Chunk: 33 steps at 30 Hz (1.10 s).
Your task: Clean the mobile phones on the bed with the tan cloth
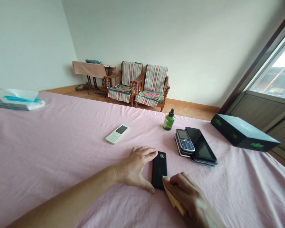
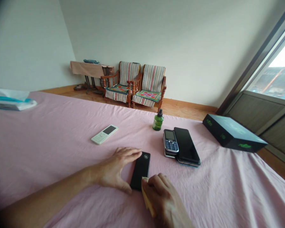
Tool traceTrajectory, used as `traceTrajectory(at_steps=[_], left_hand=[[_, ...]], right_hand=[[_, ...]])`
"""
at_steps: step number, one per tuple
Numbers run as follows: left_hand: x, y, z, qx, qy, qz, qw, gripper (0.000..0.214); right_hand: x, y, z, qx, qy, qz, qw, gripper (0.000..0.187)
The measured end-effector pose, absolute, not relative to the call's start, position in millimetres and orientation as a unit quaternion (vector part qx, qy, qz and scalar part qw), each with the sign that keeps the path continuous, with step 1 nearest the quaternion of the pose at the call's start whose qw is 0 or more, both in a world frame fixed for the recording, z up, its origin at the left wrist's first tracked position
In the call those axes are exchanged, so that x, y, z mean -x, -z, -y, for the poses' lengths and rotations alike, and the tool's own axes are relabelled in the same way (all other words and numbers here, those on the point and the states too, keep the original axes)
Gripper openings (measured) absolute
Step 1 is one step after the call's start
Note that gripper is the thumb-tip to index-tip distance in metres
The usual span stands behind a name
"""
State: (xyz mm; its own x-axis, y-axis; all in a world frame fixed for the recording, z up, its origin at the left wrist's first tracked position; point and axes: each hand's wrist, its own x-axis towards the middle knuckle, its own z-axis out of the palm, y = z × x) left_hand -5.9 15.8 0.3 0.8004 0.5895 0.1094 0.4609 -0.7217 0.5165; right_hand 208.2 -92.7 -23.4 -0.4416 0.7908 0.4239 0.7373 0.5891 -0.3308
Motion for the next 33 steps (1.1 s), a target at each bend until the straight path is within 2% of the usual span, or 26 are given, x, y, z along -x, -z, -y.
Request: traceTrajectory(at_steps=[9, 14, 21, 29, 33], left_hand=[[9, 0, -19, -0.918, -0.123, -0.289, 0.242, 0.098], [8, 5, -20, -0.92, -0.143, -0.281, 0.233, 0.088], [9, -1, -19, -0.921, -0.111, -0.291, 0.235, 0.096], [9, 1, -17, -0.924, -0.129, -0.281, 0.225, 0.092], [9, 1, -17, -0.924, -0.108, -0.292, 0.221, 0.099]], right_hand=[[-189, 8, 81, 0.407, -0.049, 0.873, 0.264, 0.028], [-179, 6, 75, 0.382, -0.09, 0.881, 0.266, 0.024], [-204, -1, 76, 0.379, -0.175, 0.869, 0.265, 0.022], [-194, 11, 77, 0.362, -0.19, 0.861, 0.303, 0.023], [-210, 13, 77, 0.387, -0.225, 0.841, 0.305, 0.024]])
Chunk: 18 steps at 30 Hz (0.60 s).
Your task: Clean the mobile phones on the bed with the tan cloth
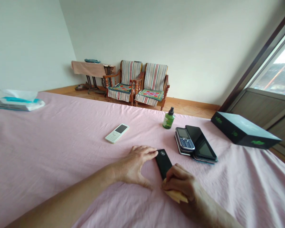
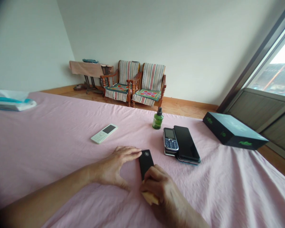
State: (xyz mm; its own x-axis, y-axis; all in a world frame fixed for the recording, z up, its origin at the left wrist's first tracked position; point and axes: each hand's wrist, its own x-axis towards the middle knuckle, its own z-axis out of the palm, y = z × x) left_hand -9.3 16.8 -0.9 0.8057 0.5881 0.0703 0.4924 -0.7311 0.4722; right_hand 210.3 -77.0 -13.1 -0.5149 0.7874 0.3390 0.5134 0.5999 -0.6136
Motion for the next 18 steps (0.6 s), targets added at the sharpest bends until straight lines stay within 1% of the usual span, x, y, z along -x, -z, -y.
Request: traceTrajectory(at_steps=[6, 9, 12, 15, 18], left_hand=[[8, 0, -16, -0.924, -0.098, -0.299, 0.218, 0.1], [8, 0, -15, -0.925, -0.105, -0.297, 0.212, 0.099], [8, 1, -15, -0.926, -0.109, -0.294, 0.209, 0.098], [8, 2, -15, -0.927, -0.119, -0.291, 0.204, 0.098], [7, 3, -14, -0.927, -0.133, -0.286, 0.203, 0.104]], right_hand=[[-229, 19, 71, 0.484, -0.266, 0.762, 0.339, 0.027], [-230, 23, 68, 0.518, -0.259, 0.729, 0.364, 0.03], [-230, 25, 67, 0.545, -0.239, 0.71, 0.376, 0.028], [-226, 25, 69, 0.554, -0.236, 0.705, 0.376, 0.029], [-216, 28, 74, 0.526, -0.265, 0.722, 0.364, 0.03]])
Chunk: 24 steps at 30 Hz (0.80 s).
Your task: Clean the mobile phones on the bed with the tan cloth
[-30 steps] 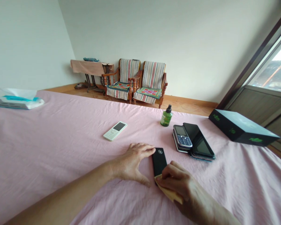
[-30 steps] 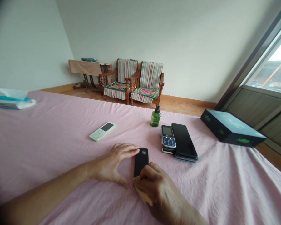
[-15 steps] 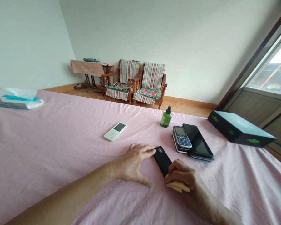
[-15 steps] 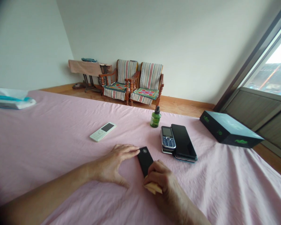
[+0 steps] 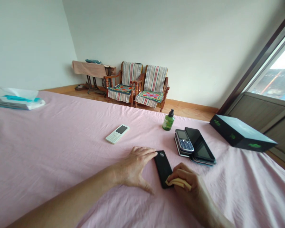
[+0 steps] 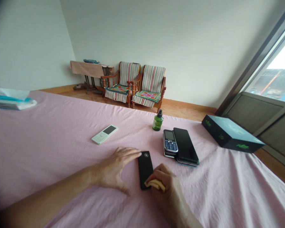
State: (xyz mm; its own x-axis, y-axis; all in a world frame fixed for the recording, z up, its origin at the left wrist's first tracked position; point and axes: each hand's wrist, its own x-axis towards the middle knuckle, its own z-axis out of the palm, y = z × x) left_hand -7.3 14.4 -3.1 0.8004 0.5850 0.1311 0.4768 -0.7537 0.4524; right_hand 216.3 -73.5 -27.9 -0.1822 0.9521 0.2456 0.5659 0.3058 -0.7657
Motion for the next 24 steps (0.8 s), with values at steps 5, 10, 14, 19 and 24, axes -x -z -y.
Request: traceTrajectory(at_steps=[5, 10, 14, 19, 24], left_hand=[[7, 4, -14, -0.924, -0.156, -0.28, 0.206, 0.098], [7, 6, -14, -0.924, -0.165, -0.272, 0.21, 0.094], [6, 7, -14, -0.923, -0.171, -0.27, 0.216, 0.093], [5, 5, -15, -0.92, -0.17, -0.277, 0.221, 0.094], [6, 5, -14, -0.921, -0.17, -0.274, 0.221, 0.092]], right_hand=[[-196, 31, 83, 0.454, -0.256, 0.771, 0.366, 0.015], [-197, 19, 84, 0.426, -0.213, 0.805, 0.354, 0.017], [-194, 15, 82, 0.418, -0.193, 0.822, 0.334, 0.02], [-184, 13, 82, 0.385, -0.176, 0.841, 0.338, 0.02], [-200, 10, 84, 0.408, -0.169, 0.852, 0.282, 0.023]])
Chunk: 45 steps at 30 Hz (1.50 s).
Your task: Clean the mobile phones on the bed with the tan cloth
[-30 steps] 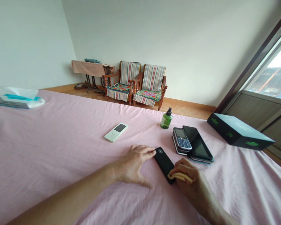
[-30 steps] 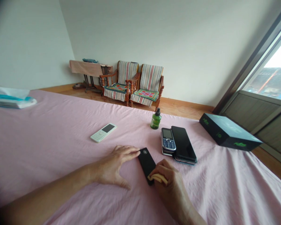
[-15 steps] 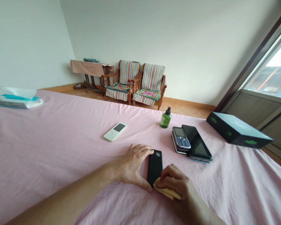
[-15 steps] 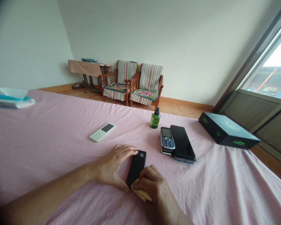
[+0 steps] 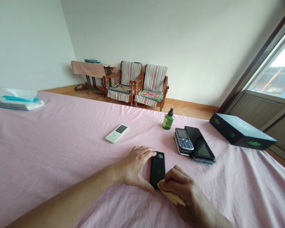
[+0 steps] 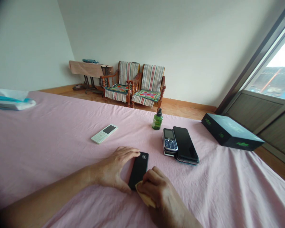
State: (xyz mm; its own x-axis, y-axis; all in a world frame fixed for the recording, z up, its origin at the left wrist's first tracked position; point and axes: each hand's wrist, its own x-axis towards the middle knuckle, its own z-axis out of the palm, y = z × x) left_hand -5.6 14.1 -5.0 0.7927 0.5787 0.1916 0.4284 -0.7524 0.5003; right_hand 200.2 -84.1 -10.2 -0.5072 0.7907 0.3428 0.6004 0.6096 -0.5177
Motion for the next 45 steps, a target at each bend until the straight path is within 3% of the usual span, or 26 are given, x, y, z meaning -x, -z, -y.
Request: traceTrajectory(at_steps=[13, 20, 25, 30, 37, 45], left_hand=[[5, 3, -13, -0.912, -0.176, -0.276, 0.248, 0.094], [5, 7, -9, -0.895, -0.152, -0.325, 0.265, 0.127], [6, 9, -9, -0.89, -0.145, -0.34, 0.268, 0.132], [5, 9, -10, -0.889, -0.145, -0.341, 0.268, 0.13], [1, 5, -12, -0.903, -0.168, -0.326, 0.223, 0.096], [0, 6, -12, -0.902, -0.176, -0.332, 0.211, 0.09]], right_hand=[[-195, 11, 60, 0.473, -0.13, 0.829, 0.268, 0.025], [-189, 8, 21, 0.499, -0.083, 0.819, 0.271, 0.024], [-182, 12, 19, 0.514, -0.071, 0.807, 0.284, 0.025], [-182, 18, 32, 0.512, -0.075, 0.8, 0.304, 0.025], [-177, 14, 25, 0.544, -0.045, 0.787, 0.285, 0.028], [-170, 15, 28, 0.568, -0.017, 0.772, 0.285, 0.027]])
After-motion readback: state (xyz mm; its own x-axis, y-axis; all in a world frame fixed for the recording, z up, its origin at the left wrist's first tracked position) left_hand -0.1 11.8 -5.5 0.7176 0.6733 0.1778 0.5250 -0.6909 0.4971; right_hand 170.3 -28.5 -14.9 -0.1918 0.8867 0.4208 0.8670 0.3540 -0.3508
